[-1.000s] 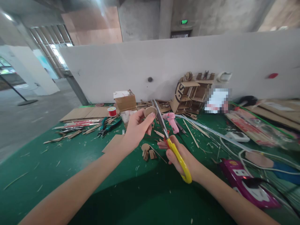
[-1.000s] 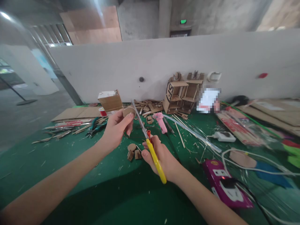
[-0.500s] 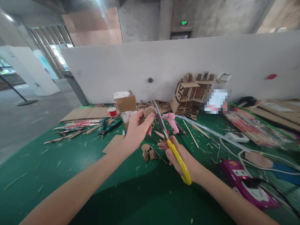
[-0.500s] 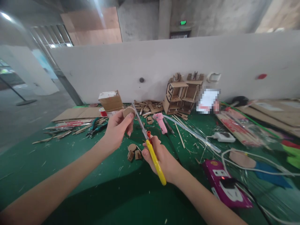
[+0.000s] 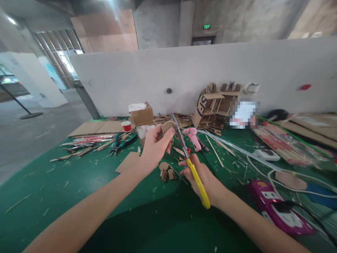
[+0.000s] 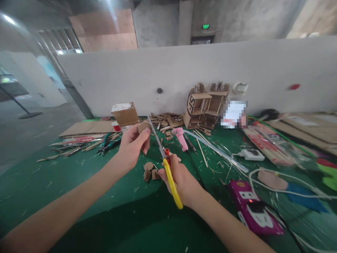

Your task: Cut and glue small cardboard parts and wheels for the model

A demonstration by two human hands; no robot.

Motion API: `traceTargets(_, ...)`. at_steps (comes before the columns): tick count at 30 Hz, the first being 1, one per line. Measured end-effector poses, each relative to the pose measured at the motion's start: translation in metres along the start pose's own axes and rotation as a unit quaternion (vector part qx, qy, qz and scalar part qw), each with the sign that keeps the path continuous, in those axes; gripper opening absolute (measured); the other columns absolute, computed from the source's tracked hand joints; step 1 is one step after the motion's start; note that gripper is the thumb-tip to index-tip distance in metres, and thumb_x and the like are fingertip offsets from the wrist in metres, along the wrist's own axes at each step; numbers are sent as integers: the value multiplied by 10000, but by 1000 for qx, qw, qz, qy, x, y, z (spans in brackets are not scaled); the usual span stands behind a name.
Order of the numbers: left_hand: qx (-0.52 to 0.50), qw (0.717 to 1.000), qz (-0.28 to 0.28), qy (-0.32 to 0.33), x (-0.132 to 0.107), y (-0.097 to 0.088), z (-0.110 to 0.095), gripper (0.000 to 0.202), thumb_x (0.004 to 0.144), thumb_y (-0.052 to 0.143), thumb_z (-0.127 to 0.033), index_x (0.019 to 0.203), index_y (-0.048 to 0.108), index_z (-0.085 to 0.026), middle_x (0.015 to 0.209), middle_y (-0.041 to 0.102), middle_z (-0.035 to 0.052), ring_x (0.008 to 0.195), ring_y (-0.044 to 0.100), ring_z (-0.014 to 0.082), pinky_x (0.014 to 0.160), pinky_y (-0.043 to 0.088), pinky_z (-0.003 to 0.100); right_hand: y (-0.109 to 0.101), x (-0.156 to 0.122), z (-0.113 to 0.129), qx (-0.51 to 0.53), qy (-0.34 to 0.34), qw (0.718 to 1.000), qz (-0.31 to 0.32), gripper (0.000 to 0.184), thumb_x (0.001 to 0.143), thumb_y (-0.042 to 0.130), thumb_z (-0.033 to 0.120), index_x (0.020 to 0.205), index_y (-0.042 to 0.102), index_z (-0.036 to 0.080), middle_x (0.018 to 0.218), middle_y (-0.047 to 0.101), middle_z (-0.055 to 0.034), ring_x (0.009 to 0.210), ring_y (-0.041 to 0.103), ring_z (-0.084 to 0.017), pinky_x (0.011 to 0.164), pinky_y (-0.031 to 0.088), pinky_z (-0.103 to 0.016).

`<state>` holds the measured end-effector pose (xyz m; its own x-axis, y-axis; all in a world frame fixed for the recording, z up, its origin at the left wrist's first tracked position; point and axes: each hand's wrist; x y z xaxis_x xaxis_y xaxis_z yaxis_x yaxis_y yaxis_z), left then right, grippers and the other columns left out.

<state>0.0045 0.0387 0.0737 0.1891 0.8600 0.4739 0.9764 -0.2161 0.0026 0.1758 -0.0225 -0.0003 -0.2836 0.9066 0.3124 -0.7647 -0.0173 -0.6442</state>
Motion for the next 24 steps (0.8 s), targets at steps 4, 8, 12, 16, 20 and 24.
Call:
traceTargets(4,-2,1000,9,4,1,-1,-1,284,890,599,-402,731,502,-189,494,435,-77,397,414,48,398,321,187,0,0,0,2,-11,1000,2,338,983,340,513,1084,429,203,890,657,-96,747,654,-234,644,519,-370)
traceTargets(8,-2,1000,7,6,1,-1,0,295,891,598,-404,717,492,-190,497,435,-75,399,413,47,397,312,190,1,2,-1,9,-4,1000,13,323,985,329,523,1026,412,213,842,648,-73,700,650,-219,646,520,-381)
traceTargets(12,-3,1000,4,6,1,-1,1,296,885,604,-411,718,491,-193,495,428,-75,401,413,51,397,305,197,5,3,-4,53,14,998,29,301,978,360,527,1010,369,228,834,634,-37,577,644,-171,551,519,-327)
traceTargets(16,-10,1000,3,5,1,0,1,315,881,605,-424,704,476,-198,490,425,-74,396,403,53,401,302,208,8,2,-7,62,37,997,22,276,974,379,515,967,347,240,766,603,5,476,624,-143,477,505,-287)
traceTargets(20,-17,1000,11,-2,0,0,1,291,880,606,-419,724,500,-197,493,427,-70,397,402,57,399,289,217,8,0,-7,61,66,996,25,264,963,421,494,952,341,243,700,572,42,397,589,-122,417,480,-249)
traceTargets(24,-39,999,21,-14,1,0,0,267,880,608,-399,736,519,-192,512,411,-72,399,399,51,396,287,215,6,1,-5,83,81,993,32,267,946,462,486,952,350,243,701,568,41,390,594,-124,362,446,-219)
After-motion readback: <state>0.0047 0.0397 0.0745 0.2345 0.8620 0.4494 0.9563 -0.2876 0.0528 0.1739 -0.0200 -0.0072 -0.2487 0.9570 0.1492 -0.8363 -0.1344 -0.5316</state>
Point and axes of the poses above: each hand's wrist, its own x-axis towards the middle knuckle, its own y-axis out of the palm, z = x × y
